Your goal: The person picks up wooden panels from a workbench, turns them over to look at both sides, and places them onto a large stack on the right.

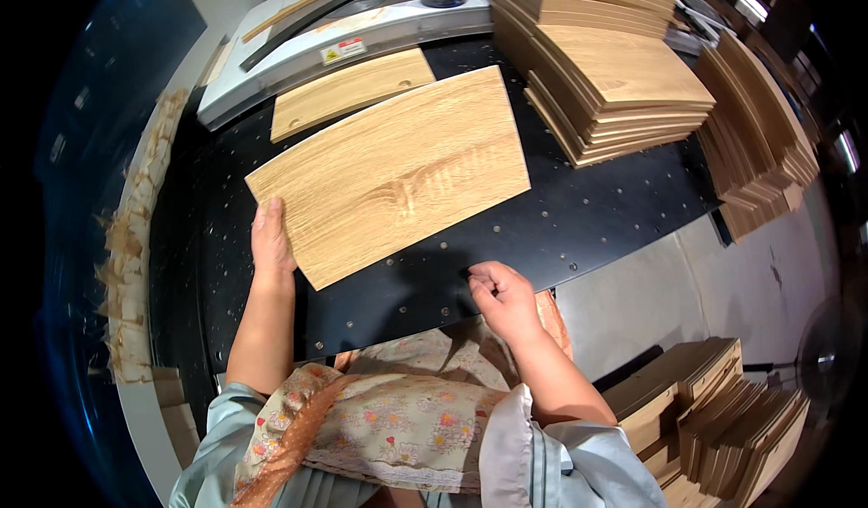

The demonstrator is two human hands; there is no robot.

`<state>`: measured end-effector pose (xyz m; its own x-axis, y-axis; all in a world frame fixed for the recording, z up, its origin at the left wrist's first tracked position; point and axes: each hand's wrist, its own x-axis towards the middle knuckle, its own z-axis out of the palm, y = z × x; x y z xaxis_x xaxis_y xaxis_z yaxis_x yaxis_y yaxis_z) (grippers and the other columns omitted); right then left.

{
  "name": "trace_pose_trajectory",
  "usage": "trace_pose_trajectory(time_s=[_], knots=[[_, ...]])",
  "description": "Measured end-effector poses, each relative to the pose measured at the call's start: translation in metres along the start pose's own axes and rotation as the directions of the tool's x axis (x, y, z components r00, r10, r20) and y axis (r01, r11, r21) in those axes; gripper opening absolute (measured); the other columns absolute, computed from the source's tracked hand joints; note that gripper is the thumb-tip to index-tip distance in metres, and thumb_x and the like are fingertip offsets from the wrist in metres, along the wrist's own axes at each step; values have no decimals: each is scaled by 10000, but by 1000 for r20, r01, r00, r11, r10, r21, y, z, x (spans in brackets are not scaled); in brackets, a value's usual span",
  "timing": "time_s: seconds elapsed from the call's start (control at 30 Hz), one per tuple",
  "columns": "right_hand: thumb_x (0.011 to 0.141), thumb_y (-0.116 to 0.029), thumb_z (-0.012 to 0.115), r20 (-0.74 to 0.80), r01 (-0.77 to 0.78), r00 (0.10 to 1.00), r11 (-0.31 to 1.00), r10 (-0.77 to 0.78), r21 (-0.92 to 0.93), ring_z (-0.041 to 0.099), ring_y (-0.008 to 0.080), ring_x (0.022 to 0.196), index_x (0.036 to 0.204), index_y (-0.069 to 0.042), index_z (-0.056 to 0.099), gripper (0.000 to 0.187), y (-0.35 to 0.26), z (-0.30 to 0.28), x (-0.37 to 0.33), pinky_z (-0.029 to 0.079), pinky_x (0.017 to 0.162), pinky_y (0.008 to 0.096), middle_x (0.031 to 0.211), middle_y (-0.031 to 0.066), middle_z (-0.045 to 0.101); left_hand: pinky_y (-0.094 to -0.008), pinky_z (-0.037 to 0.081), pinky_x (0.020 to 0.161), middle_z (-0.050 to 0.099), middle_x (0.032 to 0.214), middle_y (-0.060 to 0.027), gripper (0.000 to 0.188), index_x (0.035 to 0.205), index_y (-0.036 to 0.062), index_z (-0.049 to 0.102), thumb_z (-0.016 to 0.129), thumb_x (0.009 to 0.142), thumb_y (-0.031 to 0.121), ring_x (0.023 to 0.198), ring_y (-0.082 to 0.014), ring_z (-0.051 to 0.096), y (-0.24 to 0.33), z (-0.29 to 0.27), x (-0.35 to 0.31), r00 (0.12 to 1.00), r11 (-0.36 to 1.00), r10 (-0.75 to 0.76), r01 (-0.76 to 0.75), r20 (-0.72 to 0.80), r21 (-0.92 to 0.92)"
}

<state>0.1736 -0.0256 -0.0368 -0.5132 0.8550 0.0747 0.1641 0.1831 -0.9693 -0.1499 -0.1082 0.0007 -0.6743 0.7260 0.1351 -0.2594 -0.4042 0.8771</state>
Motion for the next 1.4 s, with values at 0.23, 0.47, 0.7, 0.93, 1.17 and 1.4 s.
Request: trace_pose_trajectory(time_s=[0.23,0.47,0.7,0.93,1.17,1.4], knots=[[779,-83,618,-23,-15,1000,994,13,-106,590,161,689,947,-3,621,186,-9,-2,1,482,658,265,810,100,619,-357,392,950,496,1227,-132,468,1254,1,385,561,889,233,1120,-223,493,-2,-7,2,1000,998,13,-12,-19,68],[849,-160,589,272,-260,948,891,163,373,584,155,863,1269,-30,412,474,-11,-23,9,496,694,272,1060,120,583,-347,424,899,555,1129,-105,392,1174,-30,475,593,855,165,1024,-200,543,25,-24,-47,957,920,114,-204,267,336],[829,-497,564,297,-254,953,388,-54,886,531,352,1084,1367,-59,242,765,4,-36,-24,526,780,517,1270,172,458,-388,383,959,637,1092,-77,184,880,63,672,665,700,97,1092,-236,570,74,4,-82,640,542,-143,-587,755,601],[822,-291,592,190,-284,940,340,282,897,548,318,1072,1330,-1,287,660,-17,-12,-28,511,810,429,1236,182,494,-410,337,1005,604,1149,-8,257,970,173,670,649,726,96,1156,-224,512,70,21,-80,641,295,-147,-699,753,652],[792,-115,520,171,-253,928,221,331,942,526,324,1100,1300,32,324,564,-42,-12,-2,450,891,457,1195,195,524,-480,236,1066,379,1363,-138,589,1218,95,503,709,678,206,1315,-311,286,27,-3,30,852,-106,-31,-523,523,845],[732,-170,553,93,-241,909,331,407,912,588,308,937,1306,16,309,651,-19,-16,2,494,722,378,1151,182,541,-480,100,1104,257,1441,-129,709,1336,13,336,607,804,396,1372,-269,135,-23,-27,159,993,-292,47,-86,104,953]])
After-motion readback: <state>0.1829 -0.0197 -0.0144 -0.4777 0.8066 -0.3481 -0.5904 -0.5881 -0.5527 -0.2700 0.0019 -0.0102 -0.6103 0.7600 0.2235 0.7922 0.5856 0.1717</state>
